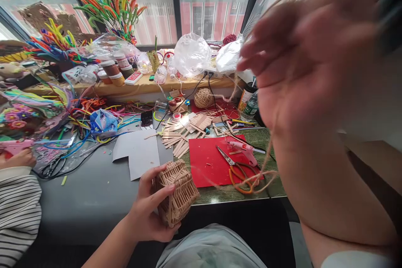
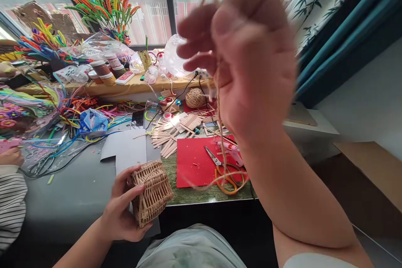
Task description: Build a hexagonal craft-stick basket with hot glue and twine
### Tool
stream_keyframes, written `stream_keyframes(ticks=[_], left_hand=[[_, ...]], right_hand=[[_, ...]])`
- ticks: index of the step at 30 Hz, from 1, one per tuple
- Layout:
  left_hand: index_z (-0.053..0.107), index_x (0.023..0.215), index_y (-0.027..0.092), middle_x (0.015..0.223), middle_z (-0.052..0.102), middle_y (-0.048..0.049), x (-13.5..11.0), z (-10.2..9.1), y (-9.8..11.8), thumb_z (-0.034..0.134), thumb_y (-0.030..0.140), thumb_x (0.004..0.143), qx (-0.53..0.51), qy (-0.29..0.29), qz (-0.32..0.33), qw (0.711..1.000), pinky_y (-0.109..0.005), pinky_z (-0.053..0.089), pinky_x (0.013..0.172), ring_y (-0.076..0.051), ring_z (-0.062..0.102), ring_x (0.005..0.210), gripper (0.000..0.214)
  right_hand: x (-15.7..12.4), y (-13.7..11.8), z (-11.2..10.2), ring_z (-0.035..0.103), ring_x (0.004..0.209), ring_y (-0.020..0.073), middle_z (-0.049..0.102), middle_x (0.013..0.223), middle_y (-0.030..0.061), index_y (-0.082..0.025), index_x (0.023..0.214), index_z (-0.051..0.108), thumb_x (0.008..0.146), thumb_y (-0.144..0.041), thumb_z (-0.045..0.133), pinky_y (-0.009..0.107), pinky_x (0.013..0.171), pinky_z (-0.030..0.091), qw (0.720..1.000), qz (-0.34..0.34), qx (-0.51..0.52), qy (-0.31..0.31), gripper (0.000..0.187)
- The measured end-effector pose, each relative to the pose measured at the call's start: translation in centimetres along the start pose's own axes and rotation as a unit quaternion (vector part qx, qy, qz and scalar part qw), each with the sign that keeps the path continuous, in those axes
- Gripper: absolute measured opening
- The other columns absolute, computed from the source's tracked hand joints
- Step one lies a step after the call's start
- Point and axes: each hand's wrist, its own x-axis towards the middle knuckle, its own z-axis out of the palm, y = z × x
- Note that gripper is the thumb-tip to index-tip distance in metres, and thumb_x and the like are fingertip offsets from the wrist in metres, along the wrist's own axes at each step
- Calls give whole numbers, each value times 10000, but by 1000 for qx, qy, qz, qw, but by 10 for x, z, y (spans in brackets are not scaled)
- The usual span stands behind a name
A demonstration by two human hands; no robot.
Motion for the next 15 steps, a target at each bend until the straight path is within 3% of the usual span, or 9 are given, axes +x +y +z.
stream_keyframes(ticks=[2, 6, 9, 11, 13, 15], left_hand=[[561, 1490, 289, 1624, 333, -195, 1, 0, 2, 854, 253, 648, 10, 6, 5, 1000, -636, 481, 1159, -469, 410, 1515, 892], [567, 1479, 282, 1626, 347, -199, 2, -5, 6, 854, 246, 646, 46, 32, 9, 998, -638, 496, 1139, -463, 422, 1506, 881], [590, 1449, 285, 1616, 370, -192, 5, -13, 5, 879, 259, 617, 95, 67, 6, 993, -625, 525, 1097, -468, 466, 1468, 881], [595, 1447, 275, 1611, 384, -195, 7, -23, 4, 907, 295, 599, 143, 96, -1, 985, -634, 521, 1091, -481, 486, 1447, 904], [589, 1462, 260, 1613, 388, -203, 8, -34, 1, 919, 310, 603, 184, 115, -12, 976, -651, 492, 1115, -491, 483, 1446, 922], [585, 1474, 252, 1616, 380, -207, 7, -42, -2, 914, 297, 618, 202, 113, -24, 973, -651, 474, 1135, -492, 475, 1453, 918]], right_hand=[[0, 40, 7, 774, 1046, 190, 737, 1074, -6, -260, 947, 545, 992, -284, 627, 359, 885, 658, 998, 43, 35, 4, 96], [40, 126, 12, 770, 973, 188, 733, 1026, 53, -203, 983, 550, 1021, -286, 538, 376, 886, 639, 978, 202, 35, 41, 93], [85, 164, 10, 737, 1075, 158, 711, 1092, 38, -188, 1096, 556, 1078, -288, 417, 349, 947, 592, 981, 174, -41, 72, 172], [102, 175, 11, 699, 1165, 189, 702, 1091, 41, -165, 1141, 593, 1074, -299, 448, 391, 1014, 552, 967, 136, -213, 30, 208], [97, 180, 16, 680, 1186, 275, 723, 1052, 106, -131, 1050, 652, 1007, -261, 581, 476, 1081, 518, 907, 133, -393, -67, 154], [69, 184, 26, 663, 1198, 354, 742, 1044, 171, -121, 946, 690, 888, -168, 715, 543, 1138, 475, 887, 126, -425, -128, 78]])
